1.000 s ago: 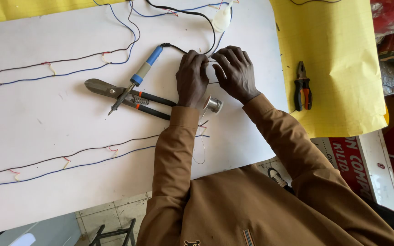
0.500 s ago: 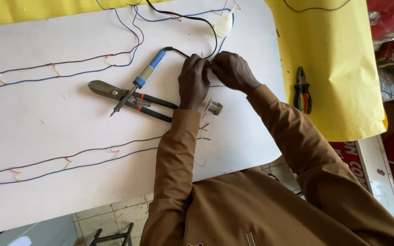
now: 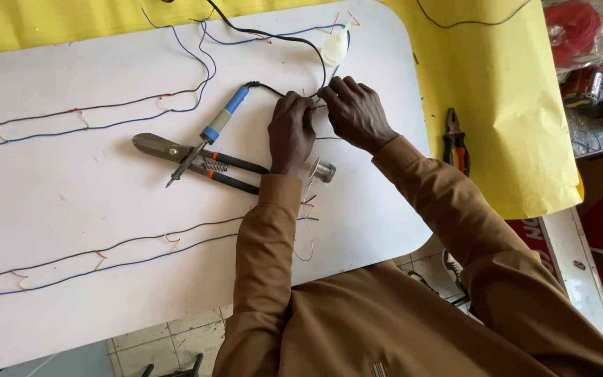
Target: The person solders multiple wires on a white work surface using a soldering iron and solder wire. They twist wire ends, apply solder, and use a white adhesive bottle to secure connections. Tools including pliers and wire cutters are visible on the table.
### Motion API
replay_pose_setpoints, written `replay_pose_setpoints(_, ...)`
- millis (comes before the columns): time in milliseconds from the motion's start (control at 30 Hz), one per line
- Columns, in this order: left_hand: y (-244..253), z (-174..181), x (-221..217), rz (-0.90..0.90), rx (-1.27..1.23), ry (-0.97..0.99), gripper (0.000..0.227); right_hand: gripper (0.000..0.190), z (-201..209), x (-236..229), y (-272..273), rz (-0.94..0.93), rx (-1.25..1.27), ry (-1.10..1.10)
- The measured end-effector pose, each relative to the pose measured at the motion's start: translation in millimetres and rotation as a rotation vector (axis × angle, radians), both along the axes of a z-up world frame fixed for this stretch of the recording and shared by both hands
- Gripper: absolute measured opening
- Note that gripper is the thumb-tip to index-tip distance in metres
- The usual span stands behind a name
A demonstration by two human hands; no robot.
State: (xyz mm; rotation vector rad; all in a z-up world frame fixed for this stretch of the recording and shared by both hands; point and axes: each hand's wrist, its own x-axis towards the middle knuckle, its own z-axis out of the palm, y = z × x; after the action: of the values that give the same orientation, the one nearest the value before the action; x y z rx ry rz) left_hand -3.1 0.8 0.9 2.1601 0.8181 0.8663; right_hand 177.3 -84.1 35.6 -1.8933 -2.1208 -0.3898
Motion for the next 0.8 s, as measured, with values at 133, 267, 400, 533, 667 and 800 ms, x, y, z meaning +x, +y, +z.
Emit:
replay_pose_setpoints(133,2.9,2.5,2.0,0.016,-0.069,0.018,0.007,0.010,-11.1,2.3,2.2,0.077,0.155,0.012)
replay_pose_setpoints(267,3.0,3.8,2.5,0.022,-0.067,0.014,0.009,0.008,-1.0,-1.0,1.9,0.133,0.206,0.029)
replay_pose_setpoints(400,-2.2,3.4,3.0,0.032,-0.116,0.057,0.007,0.008,0.0,-1.9,-1.3,0.226,0.269,0.049)
replay_pose_setpoints(533,8.9,2.5,8.8,0.030,-0.167,0.135,0.006,0.013,4.2,-2.6,5.3,0.296,0.345,0.049)
replay_pose_setpoints(667,18.1,-4.7,11.9,0.014,-0.192,0.184,0.006,0.014,-1.9,-0.4,10.6,0.323,0.370,0.038)
replay_pose_setpoints(800,23.4,-6.3,11.0,-0.042,-0.207,0.240,0.008,0.016,-7.3,-2.7,8.1,0.321,0.384,0.025)
